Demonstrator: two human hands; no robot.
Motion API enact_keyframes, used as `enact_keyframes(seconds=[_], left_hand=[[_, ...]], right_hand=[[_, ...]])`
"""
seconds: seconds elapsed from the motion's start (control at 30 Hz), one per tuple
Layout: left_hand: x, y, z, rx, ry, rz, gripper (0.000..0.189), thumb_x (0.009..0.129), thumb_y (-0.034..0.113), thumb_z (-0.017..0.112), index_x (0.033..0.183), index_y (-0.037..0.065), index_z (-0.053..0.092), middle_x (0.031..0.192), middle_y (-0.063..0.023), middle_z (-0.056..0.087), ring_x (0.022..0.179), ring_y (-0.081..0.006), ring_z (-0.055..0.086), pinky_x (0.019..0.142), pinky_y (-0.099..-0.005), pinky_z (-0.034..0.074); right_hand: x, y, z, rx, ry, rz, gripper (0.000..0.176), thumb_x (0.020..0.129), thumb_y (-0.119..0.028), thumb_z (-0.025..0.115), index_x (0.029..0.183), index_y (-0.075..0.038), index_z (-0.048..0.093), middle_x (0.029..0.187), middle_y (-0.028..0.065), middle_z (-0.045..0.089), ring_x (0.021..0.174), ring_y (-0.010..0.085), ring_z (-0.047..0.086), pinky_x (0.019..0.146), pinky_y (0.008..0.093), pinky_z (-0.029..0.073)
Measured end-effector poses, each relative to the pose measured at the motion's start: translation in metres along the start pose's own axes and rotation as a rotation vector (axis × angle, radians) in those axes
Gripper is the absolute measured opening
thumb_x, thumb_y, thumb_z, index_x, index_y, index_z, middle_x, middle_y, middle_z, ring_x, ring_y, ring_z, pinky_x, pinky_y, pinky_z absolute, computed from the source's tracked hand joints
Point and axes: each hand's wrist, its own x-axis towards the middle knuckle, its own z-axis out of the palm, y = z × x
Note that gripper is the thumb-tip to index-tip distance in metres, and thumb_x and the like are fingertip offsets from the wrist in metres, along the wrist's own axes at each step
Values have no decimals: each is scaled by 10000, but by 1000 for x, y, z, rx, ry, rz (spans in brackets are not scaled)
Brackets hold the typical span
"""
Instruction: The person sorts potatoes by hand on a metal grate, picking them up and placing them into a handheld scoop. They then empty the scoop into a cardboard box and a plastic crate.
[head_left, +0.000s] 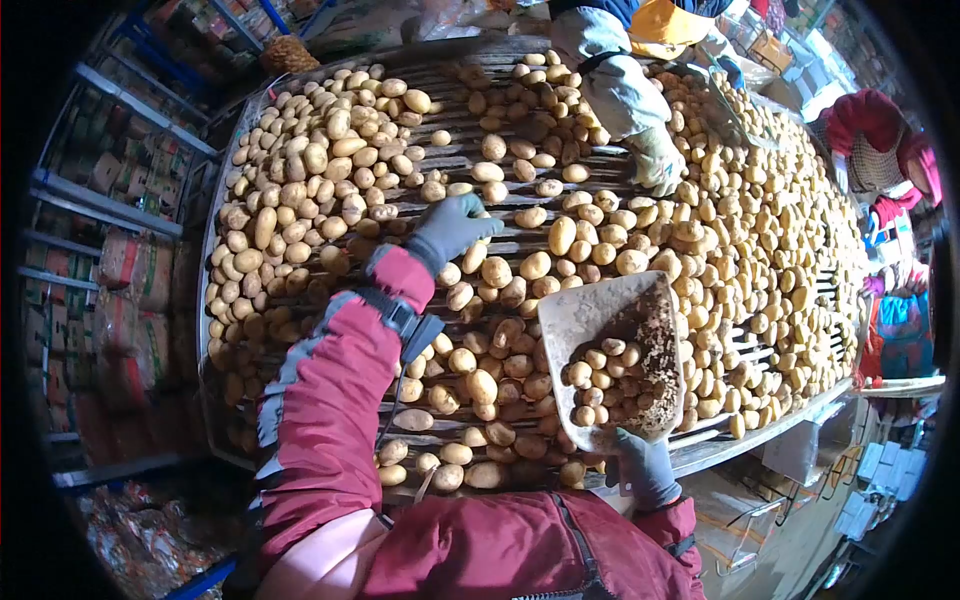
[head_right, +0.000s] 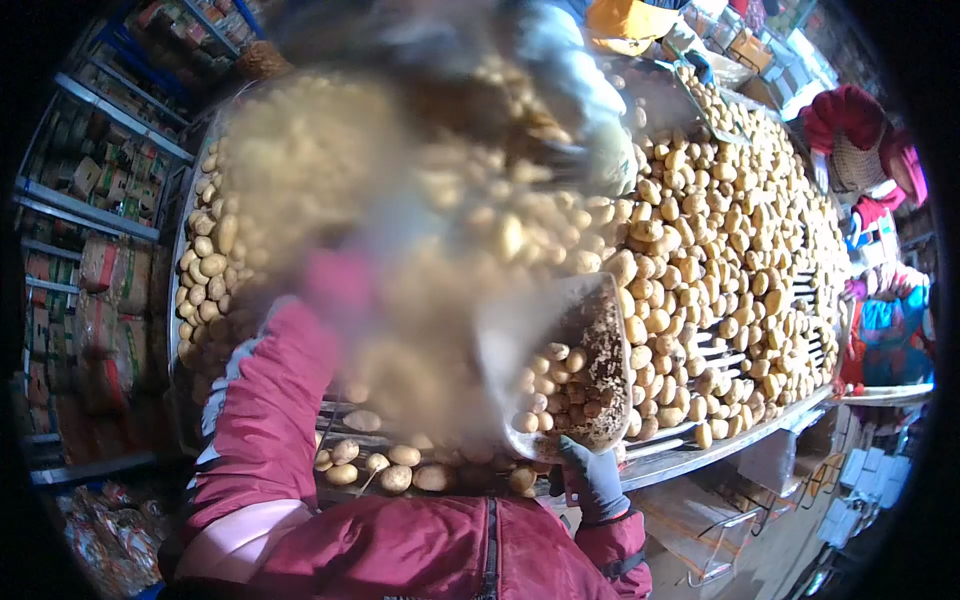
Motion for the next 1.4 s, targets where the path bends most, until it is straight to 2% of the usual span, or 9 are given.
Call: enact_keyframes(seconds=[0.23, 0.33, 0.37, 0.53, 0.7, 0.9, 1.0, 1.17, 1.4], left_hand=[[-70, 14, 4, -578, 78, -139, 278, 982, 314, 610, 984, 64, 733, 789, 12, 663, 585, -59, 557, 427, -215, 414], [-90, 25, 54, -213, -60, 586, 289, 998, 258, 573, 1083, 20, 715, 897, -67, 719, 794, -134, 667, 770, -286, 543], [-101, 39, 52, -191, -260, 406, 298, 1006, 282, 600, 1088, 18, 713, 901, -102, 722, 822, -175, 672, 775, -323, 538], [-3, 0, -1, 75, 213, 547, 308, 969, 324, 654, 1012, 24, 706, 986, -139, 680, 956, -283, 665, 881, -384, 519], [38, -62, -48, 587, 480, 136, 463, 863, 349, 711, 1255, 104, 678, 1352, -144, 594, 1213, -337, 574, 1060, -430, 447], [8, -73, -48, 269, -36, 115, 353, 873, 285, 747, 1149, 68, 712, 1075, -87, 726, 979, -204, 676, 879, -371, 534], [-22, -56, -61, -114, -92, 9, 264, 956, 276, 690, 1050, 31, 718, 927, 16, 694, 861, -66, 586, 809, -289, 526], [42, -57, -71, 336, 392, 242, 234, 892, 214, 687, 1063, 56, 716, 1059, -208, 709, 1055, -378, 678, 931, -416, 532], [86, -77, -57, 715, 206, 116, 239, 857, 127, 627, 1089, 115, 681, 1208, -152, 672, 1132, -354, 642, 963, -451, 521]], right_hand=[[15, 23, -3, -121, -90, -58, 354, 920, -225, 643, 1183, 3, 579, 758, 73, 639, 459, 156, 559, 373, 292, 431], [14, 17, -2, -147, -105, 8, 376, 917, -257, 634, 1184, 2, 584, 756, 81, 645, 463, 161, 564, 378, 294, 435], [12, 12, 0, -156, -108, 44, 377, 916, -270, 632, 1174, 2, 594, 756, 84, 646, 466, 164, 566, 382, 296, 439], [8, -1, 4, -159, -122, 64, 333, 913, -277, 628, 1092, 3, 638, 764, 80, 650, 486, 168, 576, 401, 300, 445], [6, -9, 14, -131, -67, 38, 327, 915, -312, 628, 958, 9, 672, 696, 78, 638, 474, 158, 570, 385, 270, 411], [22, 8, -2, -137, -34, 152, 362, 923, -336, 629, 957, 20, 684, 612, 82, 618, 397, 166, 535, 340, 273, 384], [27, 25, -20, -344, -178, 27, 360, 957, -302, 622, 1131, 5, 694, 869, 81, 701, 527, 152, 609, 420, 290, 488], [20, 10, -5, -138, -108, 250, 415, 981, -351, 583, 1168, 0, 704, 860, 90, 707, 484, 147, 590, 401, 280, 478], [20, 15, -5, -122, -40, 292, 444, 944, -379, 635, 1095, 36, 674, 692, 80, 646, 410, 168, 545, 355, 294, 440]])
